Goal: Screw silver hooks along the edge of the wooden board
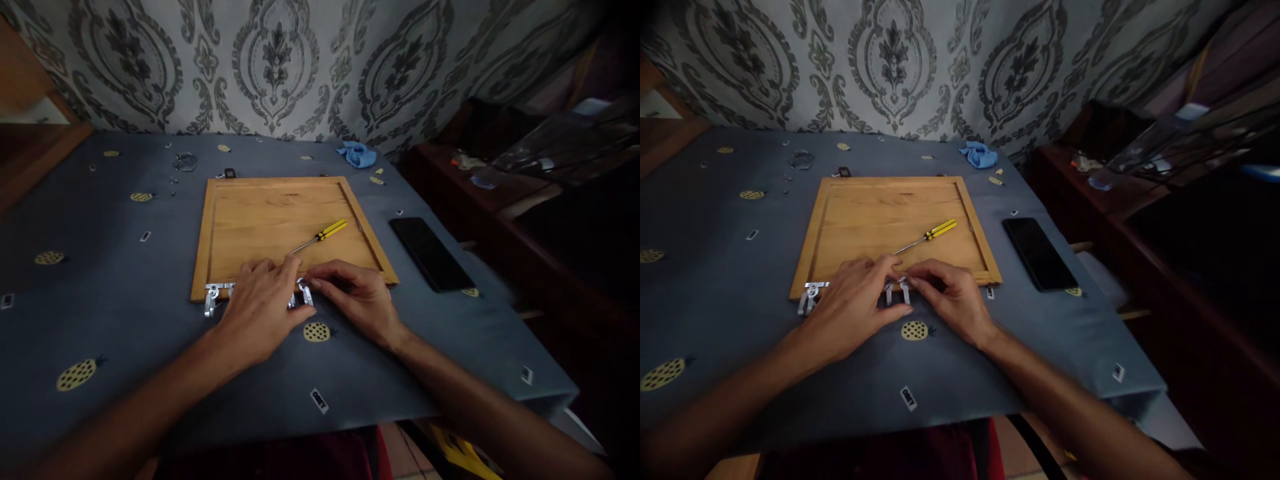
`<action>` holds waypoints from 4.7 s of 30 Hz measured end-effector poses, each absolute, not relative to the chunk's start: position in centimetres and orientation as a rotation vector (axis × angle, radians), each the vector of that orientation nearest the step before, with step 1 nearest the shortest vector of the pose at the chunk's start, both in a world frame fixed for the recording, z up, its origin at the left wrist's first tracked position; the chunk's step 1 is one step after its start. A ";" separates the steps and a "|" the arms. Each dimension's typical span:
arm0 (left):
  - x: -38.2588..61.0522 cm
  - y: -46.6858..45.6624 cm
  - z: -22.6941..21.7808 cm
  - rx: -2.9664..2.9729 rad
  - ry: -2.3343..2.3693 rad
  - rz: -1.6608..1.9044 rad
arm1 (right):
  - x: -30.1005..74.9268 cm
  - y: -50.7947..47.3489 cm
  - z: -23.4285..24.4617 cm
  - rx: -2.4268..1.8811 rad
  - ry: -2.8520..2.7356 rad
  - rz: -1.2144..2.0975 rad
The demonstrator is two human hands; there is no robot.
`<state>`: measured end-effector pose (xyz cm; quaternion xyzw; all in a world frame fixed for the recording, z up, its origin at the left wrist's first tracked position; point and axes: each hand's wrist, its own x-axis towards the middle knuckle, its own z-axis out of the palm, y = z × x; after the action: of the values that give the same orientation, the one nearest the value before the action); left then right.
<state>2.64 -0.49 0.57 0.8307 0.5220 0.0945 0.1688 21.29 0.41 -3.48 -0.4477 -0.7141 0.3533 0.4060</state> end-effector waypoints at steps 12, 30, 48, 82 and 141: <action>2.6 -0.5 0.6 2.373 1.491 0.271 | 21.3 0.4 -3.5 -1.116 -1.838 0.876; 2.8 -0.4 0.6 2.357 1.495 0.230 | 21.7 0.3 -3.3 -1.131 -1.932 0.849; 2.6 -0.6 0.0 2.403 1.475 0.313 | 21.5 0.5 -3.5 -1.051 -1.884 0.887; 2.8 -0.4 0.6 2.351 1.491 0.273 | 21.9 3.8 -1.2 -1.010 -2.560 0.489; 2.3 -0.4 -0.5 2.248 1.561 0.460 | 22.1 3.6 -3.1 -0.763 -1.595 1.552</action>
<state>2.34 -0.41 -0.48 0.7964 0.5532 0.1630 0.1821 22.13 3.58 -3.11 -0.2994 -0.6258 0.6092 0.3842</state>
